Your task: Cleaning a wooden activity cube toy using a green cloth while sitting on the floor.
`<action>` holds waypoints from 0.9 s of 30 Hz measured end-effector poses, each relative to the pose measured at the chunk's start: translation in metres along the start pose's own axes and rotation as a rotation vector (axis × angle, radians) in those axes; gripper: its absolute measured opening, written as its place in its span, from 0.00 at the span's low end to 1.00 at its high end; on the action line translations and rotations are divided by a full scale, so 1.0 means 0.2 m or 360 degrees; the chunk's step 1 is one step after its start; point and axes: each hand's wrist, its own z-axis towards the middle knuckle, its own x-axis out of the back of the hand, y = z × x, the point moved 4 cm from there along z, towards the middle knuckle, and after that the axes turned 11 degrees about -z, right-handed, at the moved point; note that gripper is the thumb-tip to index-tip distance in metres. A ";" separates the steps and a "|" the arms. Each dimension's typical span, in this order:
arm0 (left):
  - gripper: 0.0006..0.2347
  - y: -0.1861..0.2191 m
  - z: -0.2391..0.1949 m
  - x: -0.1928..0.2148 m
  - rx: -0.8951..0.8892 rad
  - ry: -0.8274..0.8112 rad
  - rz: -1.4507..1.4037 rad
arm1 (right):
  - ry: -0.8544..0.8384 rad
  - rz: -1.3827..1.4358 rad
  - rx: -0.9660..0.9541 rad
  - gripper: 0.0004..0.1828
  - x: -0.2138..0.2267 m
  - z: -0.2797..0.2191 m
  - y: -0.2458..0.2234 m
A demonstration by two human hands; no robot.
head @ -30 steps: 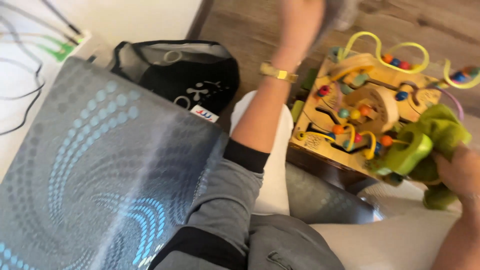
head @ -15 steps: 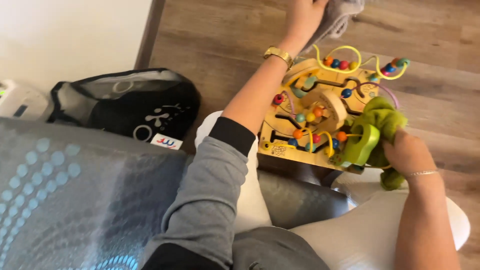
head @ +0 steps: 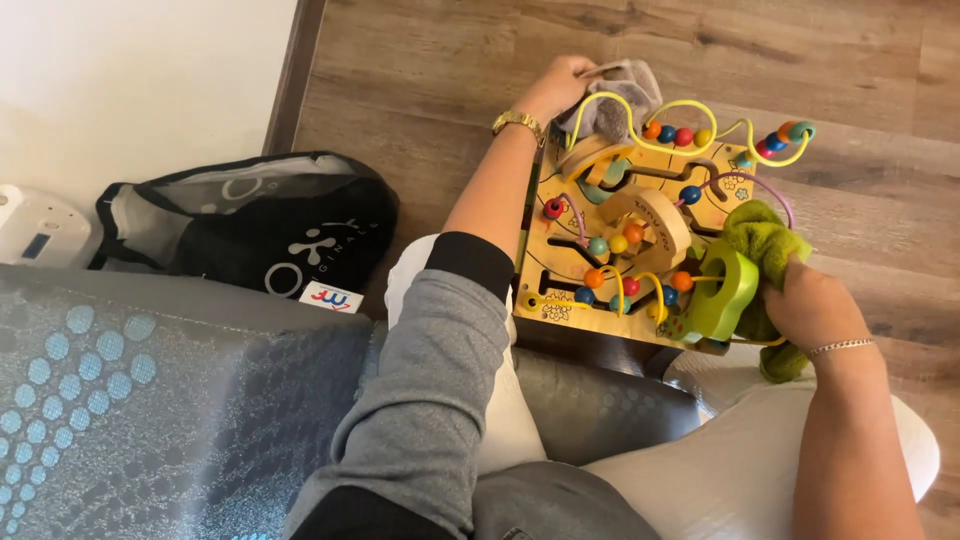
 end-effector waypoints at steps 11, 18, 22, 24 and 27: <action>0.17 -0.03 -0.08 -0.02 0.0159 -0.0310 0.0433 | 0.0053 -0.0026 0.0008 0.20 -0.02 0.03 0.00; 0.06 -0.14 0.05 -0.04 0.0032 -0.0036 0.0219 | 0.0023 0.0027 -0.0038 0.20 0.02 0.01 -0.04; 0.04 -0.14 0.01 0.00 -0.0059 0.0328 0.0186 | 0.0026 0.0045 -0.0018 0.21 0.03 0.01 -0.04; 0.06 -0.10 -0.02 0.06 -0.0056 0.0451 0.0141 | 0.0021 0.0097 -0.0021 0.21 0.05 0.00 -0.02; 0.05 -0.08 -0.04 0.26 -0.0019 0.0796 -0.0221 | 0.0123 0.0181 -0.0022 0.28 0.07 -0.02 0.08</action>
